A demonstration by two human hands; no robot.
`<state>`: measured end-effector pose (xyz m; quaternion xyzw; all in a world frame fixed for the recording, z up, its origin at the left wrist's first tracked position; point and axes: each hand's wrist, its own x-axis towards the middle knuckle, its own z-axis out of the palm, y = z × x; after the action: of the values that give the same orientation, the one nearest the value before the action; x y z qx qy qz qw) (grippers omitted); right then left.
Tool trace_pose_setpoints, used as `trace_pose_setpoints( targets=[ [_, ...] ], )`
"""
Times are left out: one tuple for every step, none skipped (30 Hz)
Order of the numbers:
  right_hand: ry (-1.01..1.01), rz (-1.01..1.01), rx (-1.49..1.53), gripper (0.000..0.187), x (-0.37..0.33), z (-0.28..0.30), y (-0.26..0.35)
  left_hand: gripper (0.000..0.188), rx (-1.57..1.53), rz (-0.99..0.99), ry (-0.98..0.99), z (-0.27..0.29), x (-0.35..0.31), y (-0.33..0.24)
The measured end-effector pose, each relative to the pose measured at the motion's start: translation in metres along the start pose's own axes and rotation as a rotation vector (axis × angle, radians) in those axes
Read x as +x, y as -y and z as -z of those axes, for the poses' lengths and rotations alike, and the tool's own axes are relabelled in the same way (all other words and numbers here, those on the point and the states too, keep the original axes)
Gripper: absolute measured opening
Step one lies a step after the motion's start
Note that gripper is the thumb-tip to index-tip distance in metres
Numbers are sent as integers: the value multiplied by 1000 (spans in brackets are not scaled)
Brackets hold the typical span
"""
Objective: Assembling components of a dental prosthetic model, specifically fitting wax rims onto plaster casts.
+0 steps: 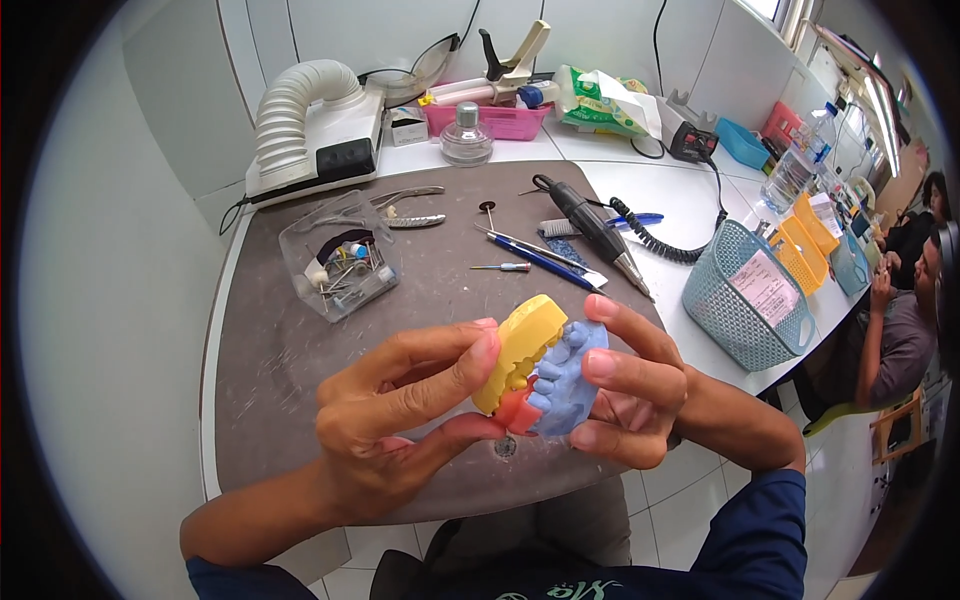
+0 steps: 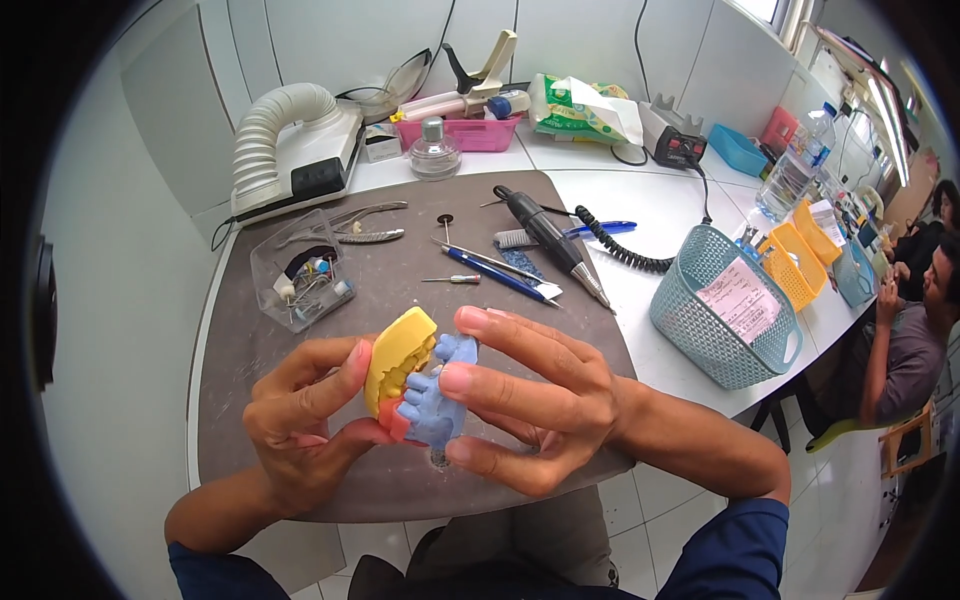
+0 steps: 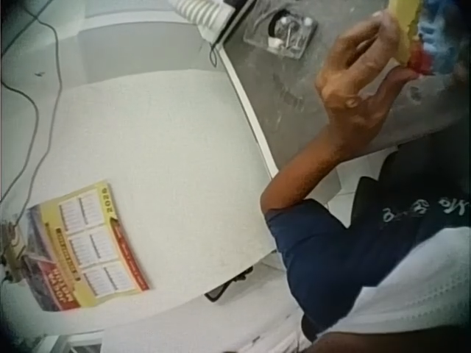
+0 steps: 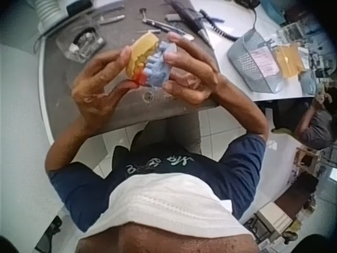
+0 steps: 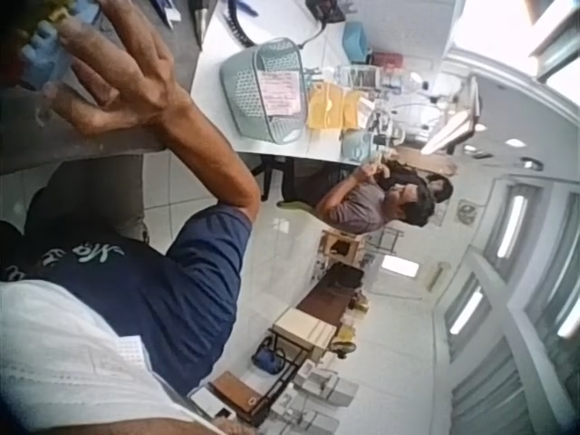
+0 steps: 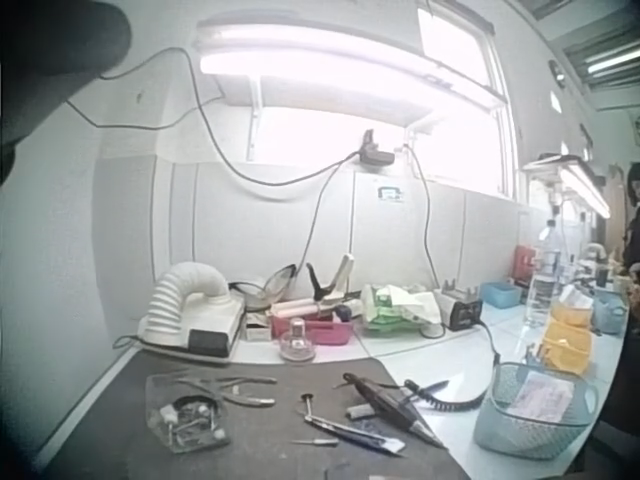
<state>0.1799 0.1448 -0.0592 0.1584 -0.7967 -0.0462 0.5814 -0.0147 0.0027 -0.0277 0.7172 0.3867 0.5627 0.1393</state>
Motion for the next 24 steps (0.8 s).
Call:
trace_pose_setpoints(
  targets=[
    [0, 1, 1, 59, 0, 0, 0, 57, 6, -3, -4, 0, 0, 0],
    [11, 3, -8, 59, 0, 1, 0, 57, 5, -5, -5, 0, 0, 0],
    [21, 5, -17, 59, 0, 2, -1, 57, 1, -1, -7, -1, 0, 0],
    [22, 7, -20, 59, 1, 2, 0, 57, -4, 4, -8, -1, -1, 0],
    [23, -1, -15, 59, 1, 3, 0, 57, -3, 0, -8, -1, 0, -1],
    [24, -9, -10, 59, 1, 3, 1, 57, -2, 3, -6, -1, 0, -2],
    [24, -7, -13, 59, 2, 3, 2, 58, 0, 6, -4, 0, 0, -3],
    [25, -8, -13, 60, 2, 3, 2, 58, -2, 0, -3, 0, -1, -3],
    [26, -10, -13, 60, 2, 3, 2, 58, -2, -6, -6, 0, -1, -3],
    [27, -7, -17, 60, 2, 3, 2, 59, -3, -12, -8, 0, -1, -3],
    [26, -2, -9, 60, 1, 3, 1, 59, -6, -17, -6, 0, -2, -2],
    [25, 2, 0, 60, 1, 3, 1, 59, 11, -26, -1, 0, -2, -1],
    [27, 4, -5, 60, 1, 5, 0, 59, 29, -35, 4, 0, -1, -1],
    [33, -8, 11, 61, 1, 5, 1, 59, 28, -36, 6, 0, -1, -1],
    [39, -21, 27, 61, 1, 6, 1, 59, 30, -39, 6, -1, -1, 0],
    [39, -21, 26, 61, 1, 6, 1, 59, 32, -42, 6, -1, -1, 0],
    [23, -15, 29, 61, 1, 4, 0, 59, 33, -40, 5, -1, -1, 0],
    [7, -9, 33, 61, 2, 2, 0, 59, 40, -34, -1, -1, -1, -1],
    [8, -10, 36, 61, 1, 1, 0, 59, 46, -28, -8, -1, -1, -2],
    [15, -10, 24, 60, 2, 2, -1, 59, 47, -29, -8, 0, -1, -3],
    [23, -10, 13, 59, 3, 3, -1, 59, 62, -16, -2, 0, 0, -3],
    [24, -9, 12, 59, 3, 6, -1, 58, 77, -3, 3, 0, 1, -4],
    [72, -26, 22, 58, 4, 10, -1, 58, 77, -4, 3, 1, 1, -4],
    [121, -43, 31, 57, 5, 13, -1, 57, 60, 42, 7, 1, 1, -4]
  ],
)
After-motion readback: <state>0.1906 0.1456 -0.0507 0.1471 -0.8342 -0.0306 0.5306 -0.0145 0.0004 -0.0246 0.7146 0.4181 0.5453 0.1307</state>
